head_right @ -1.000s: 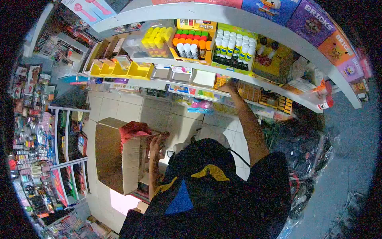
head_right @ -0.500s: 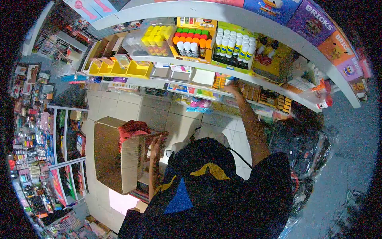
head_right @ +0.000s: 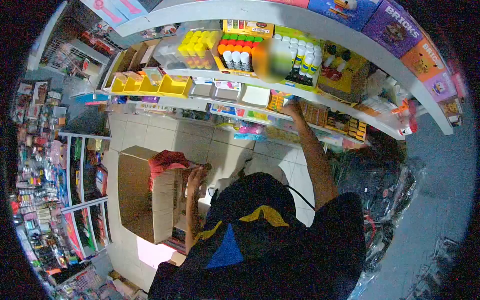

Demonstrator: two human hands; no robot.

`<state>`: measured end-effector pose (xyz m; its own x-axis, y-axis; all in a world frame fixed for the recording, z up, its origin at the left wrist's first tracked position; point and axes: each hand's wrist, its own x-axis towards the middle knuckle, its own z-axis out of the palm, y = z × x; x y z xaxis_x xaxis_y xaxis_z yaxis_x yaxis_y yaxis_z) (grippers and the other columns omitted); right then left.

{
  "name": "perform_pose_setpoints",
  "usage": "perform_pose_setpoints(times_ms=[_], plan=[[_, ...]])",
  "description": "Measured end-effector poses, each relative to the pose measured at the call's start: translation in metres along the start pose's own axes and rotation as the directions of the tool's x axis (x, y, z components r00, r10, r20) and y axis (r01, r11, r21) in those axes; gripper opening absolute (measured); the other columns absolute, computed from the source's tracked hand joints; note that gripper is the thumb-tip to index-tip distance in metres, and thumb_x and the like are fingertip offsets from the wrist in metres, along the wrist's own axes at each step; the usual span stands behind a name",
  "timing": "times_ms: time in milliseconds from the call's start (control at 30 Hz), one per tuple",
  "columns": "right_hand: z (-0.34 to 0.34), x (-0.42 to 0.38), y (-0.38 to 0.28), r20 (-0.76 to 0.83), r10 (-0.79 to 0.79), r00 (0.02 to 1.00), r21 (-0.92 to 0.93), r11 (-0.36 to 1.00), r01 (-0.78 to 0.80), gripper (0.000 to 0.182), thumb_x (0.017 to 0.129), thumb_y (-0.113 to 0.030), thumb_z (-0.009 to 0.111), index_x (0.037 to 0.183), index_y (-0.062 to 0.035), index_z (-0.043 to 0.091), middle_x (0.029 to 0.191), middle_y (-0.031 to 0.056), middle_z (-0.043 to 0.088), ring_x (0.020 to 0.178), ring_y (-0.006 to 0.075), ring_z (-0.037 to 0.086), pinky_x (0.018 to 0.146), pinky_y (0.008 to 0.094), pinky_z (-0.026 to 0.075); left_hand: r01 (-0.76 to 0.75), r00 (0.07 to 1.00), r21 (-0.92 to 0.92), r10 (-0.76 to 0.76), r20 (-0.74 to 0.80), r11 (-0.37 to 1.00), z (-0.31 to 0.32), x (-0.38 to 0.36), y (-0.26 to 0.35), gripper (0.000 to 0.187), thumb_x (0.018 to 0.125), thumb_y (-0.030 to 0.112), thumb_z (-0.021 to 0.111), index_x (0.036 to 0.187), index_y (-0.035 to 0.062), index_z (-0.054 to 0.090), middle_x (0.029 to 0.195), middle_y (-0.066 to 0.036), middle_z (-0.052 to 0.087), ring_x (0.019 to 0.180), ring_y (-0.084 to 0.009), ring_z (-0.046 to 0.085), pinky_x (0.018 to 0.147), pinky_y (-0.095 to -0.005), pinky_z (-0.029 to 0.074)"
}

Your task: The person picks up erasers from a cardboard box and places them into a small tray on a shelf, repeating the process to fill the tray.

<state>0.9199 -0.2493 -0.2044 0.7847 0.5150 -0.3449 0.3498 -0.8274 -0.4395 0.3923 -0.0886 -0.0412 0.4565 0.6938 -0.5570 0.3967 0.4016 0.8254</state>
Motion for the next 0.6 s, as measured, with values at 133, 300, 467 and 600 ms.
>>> perform_pose_setpoints(times_ms=[133,300,467,600], plan=[[-0.035,-0.052,-0.045,-0.22,-0.08,0.972,0.016,0.996,0.086,0.03,0.058,-0.027,0.074,0.07,-0.0049,0.058,0.064,0.0058,0.06,0.06,0.0199,0.058,0.055,0.0312,0.046,0.02,1.0,-0.033,-0.021,-0.012,0.999,-0.006,-0.002,-0.009,0.043,0.084,0.041,0.056,0.108,0.0054,0.055,0.098,-0.008,0.062,0.092,-0.0197,0.057,0.077,-0.0339,0.043],[-0.021,-0.046,-0.035,-0.174,-0.052,0.983,0.181,0.98,0.084,0.022,0.058,-0.019,0.073,0.065,-0.0051,0.058,0.068,0.0084,0.061,0.066,0.0214,0.061,0.058,0.0333,0.047,-0.055,0.998,0.019,0.055,-0.004,0.998,-0.008,-0.013,-0.007,0.043,0.085,0.041,0.055,0.108,0.0048,0.054,0.1,-0.009,0.061,0.093,-0.0209,0.057,0.078,-0.0344,0.043],[-0.004,-0.034,-0.021,-0.383,-0.246,0.89,0.12,0.942,0.312,0.025,0.062,-0.016,0.072,0.079,-0.004,0.058,0.076,0.0104,0.061,0.078,0.0228,0.061,0.063,0.0339,0.049,-0.105,0.994,-0.05,0.105,0.0,0.993,-0.006,-0.021,-0.007,0.044,0.085,0.041,0.056,0.108,0.0048,0.053,0.1,-0.009,0.061,0.094,-0.0216,0.056,0.079,-0.0352,0.042],[-0.002,-0.039,-0.016,-0.307,-0.3,0.903,0.306,0.867,0.392,0.042,0.066,-0.022,0.074,0.097,-0.0031,0.053,0.089,0.0124,0.059,0.084,0.0231,0.059,0.066,0.0352,0.049,-0.007,1.0,-0.063,0.008,0.01,0.998,-0.013,-0.007,-0.024,0.044,0.084,0.043,0.057,0.107,0.0053,0.055,0.099,-0.009,0.062,0.094,-0.0214,0.056,0.079,-0.0355,0.042]])
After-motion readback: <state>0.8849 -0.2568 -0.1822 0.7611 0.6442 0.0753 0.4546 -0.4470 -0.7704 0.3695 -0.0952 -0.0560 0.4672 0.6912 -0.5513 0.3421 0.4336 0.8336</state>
